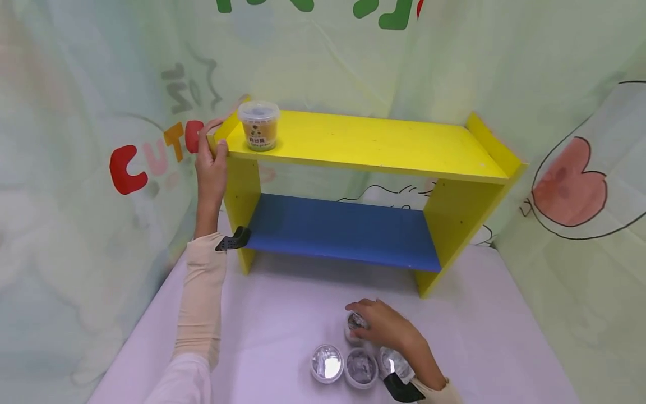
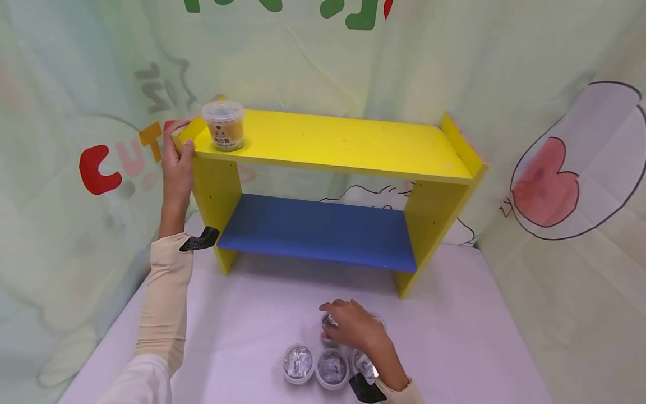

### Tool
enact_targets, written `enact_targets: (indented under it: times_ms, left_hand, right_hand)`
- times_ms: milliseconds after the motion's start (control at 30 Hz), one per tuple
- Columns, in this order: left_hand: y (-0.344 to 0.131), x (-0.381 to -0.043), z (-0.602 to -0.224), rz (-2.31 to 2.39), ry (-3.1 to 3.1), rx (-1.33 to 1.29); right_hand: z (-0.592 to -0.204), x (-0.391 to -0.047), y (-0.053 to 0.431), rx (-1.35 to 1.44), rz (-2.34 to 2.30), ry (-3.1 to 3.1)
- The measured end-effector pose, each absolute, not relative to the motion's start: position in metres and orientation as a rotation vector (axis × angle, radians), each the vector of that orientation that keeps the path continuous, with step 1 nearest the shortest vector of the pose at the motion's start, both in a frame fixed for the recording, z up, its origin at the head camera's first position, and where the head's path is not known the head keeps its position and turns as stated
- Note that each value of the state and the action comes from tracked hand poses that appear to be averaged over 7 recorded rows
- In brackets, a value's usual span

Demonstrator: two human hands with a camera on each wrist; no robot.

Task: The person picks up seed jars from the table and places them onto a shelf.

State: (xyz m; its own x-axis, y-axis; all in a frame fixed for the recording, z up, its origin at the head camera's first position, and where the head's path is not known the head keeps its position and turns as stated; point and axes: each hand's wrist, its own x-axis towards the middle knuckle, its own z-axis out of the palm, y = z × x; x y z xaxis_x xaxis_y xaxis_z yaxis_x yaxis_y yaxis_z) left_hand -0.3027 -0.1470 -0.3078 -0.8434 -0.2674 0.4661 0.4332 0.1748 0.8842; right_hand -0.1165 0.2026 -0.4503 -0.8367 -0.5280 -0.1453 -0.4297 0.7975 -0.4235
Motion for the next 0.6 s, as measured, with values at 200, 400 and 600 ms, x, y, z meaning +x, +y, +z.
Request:
enact_targets:
  times_ms: [200, 400, 600]
  left_hand:
    - [-0.148, -0.302, -0.306, -1.732, -1.928, -0.157]
    - [-0.148, -0.303, -0.305, -1.738, -1.919, -0.154]
    - [-0.148, -0.304, -0.307, -1.726, -1.926, -0.16]
  right_hand:
    - [-0.461, -0.112, 0.207, -0.681, -0.535, 2.76]
    - [-0.468, -0.108, 0.206, -0.603, -0.517, 2.789]
    - [-0.473, -0.104, 0.206, -0.563, -0.517, 2.817]
